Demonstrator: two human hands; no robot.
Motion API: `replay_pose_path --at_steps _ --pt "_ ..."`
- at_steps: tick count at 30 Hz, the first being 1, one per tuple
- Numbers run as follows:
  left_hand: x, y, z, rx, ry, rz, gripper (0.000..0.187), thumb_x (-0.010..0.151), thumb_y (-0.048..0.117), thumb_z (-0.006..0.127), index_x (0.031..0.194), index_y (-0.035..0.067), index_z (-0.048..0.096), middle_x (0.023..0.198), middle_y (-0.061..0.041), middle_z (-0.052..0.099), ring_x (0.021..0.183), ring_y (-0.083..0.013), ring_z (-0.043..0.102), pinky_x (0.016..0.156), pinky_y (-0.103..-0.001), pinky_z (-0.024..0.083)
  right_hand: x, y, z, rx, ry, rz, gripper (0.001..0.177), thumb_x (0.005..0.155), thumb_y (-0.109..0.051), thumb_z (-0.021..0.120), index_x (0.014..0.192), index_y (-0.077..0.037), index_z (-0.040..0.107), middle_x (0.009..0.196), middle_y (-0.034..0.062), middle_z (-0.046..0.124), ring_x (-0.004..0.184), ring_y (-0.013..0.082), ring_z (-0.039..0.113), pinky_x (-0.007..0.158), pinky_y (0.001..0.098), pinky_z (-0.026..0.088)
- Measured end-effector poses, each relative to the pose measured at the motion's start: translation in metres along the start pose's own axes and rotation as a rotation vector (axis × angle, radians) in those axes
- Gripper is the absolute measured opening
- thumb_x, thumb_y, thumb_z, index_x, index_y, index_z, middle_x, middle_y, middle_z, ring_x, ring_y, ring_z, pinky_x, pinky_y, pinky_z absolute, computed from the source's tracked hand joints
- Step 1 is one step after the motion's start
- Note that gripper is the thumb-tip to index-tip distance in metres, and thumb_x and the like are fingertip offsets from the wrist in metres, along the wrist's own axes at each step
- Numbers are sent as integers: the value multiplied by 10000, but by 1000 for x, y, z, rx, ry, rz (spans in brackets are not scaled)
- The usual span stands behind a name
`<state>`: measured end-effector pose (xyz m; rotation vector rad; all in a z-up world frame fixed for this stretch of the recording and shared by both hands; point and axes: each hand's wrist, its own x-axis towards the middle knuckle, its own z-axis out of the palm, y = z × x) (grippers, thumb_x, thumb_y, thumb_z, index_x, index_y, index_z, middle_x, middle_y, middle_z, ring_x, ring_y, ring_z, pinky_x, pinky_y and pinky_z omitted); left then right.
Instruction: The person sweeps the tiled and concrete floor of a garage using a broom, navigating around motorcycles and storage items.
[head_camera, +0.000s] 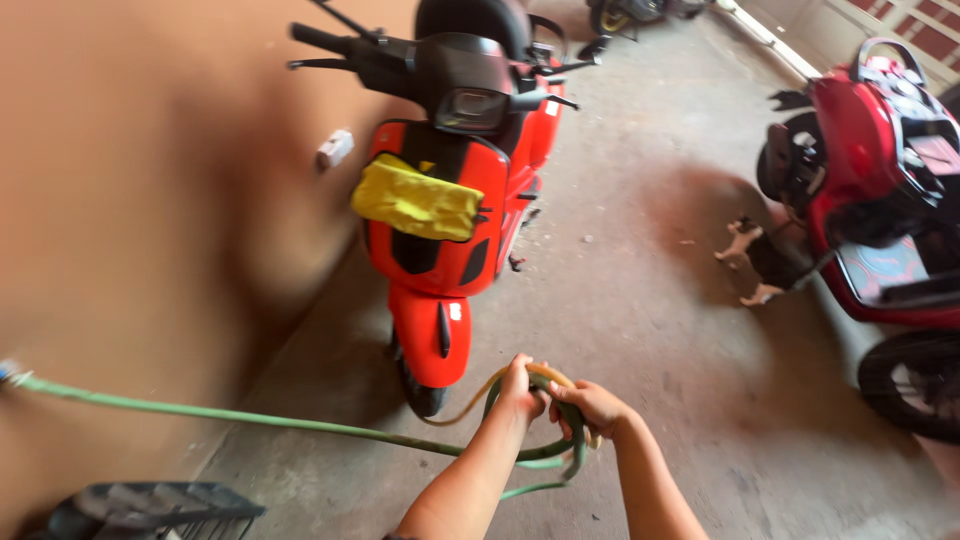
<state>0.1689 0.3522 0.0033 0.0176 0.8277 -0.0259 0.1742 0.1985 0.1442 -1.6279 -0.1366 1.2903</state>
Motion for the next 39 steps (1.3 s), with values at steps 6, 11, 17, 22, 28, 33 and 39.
replay_pose_path --at_steps 6,11,17,22,28,33,39 --pt "52 -40 75 282 -58 -119 243 897 199 593 1031 4 534 888 -147 614 822 -272 621 788 -433 558 9 17 -67 144 106 -165 346 932 -355 722 911 -13 672 786 111 698 729 217 699 674 368 562" --pt "104 -50 117 379 -226 -221 218 893 194 597 942 -5 526 807 -125 620 725 -248 610 688 -413 536 22 9 -112 254 85 -163 442 909 -439 626 1010 -17 705 875 113 781 770 196 725 679 328 539" --pt "157 -43 144 390 -285 -124 219 887 180 615 954 9 495 779 -128 597 728 -268 620 699 -428 567 61 -33 -131 403 300 -71 460 906 -423 701 941 34 670 733 158 654 598 286 677 556 401 551" --pt "160 -10 120 176 25 -236 387 922 208 609 1189 -3 423 948 -194 600 840 -312 635 774 -474 576 87 -46 -109 481 303 58 370 865 -346 748 907 5 636 647 103 578 502 240 552 500 420 520" --pt "105 34 41 -147 106 -83 480 921 188 602 1292 46 333 1056 -239 582 862 -340 654 769 -491 584 123 -28 -57 326 47 162 205 820 -145 752 917 1 647 638 115 577 503 239 561 527 425 540" --pt "23 73 -31 -417 458 338 568 906 32 563 1320 256 245 1064 -280 550 807 -361 612 734 -525 559 152 -15 31 65 -176 282 226 798 -152 779 880 -7 626 605 114 550 486 255 555 504 422 513" --pt "-51 167 -165 -456 274 584 293 893 69 574 1113 -105 488 879 -230 631 742 -320 635 734 -490 615 171 -18 181 -265 -387 146 201 806 -106 776 900 45 682 640 124 590 522 228 595 527 390 530"
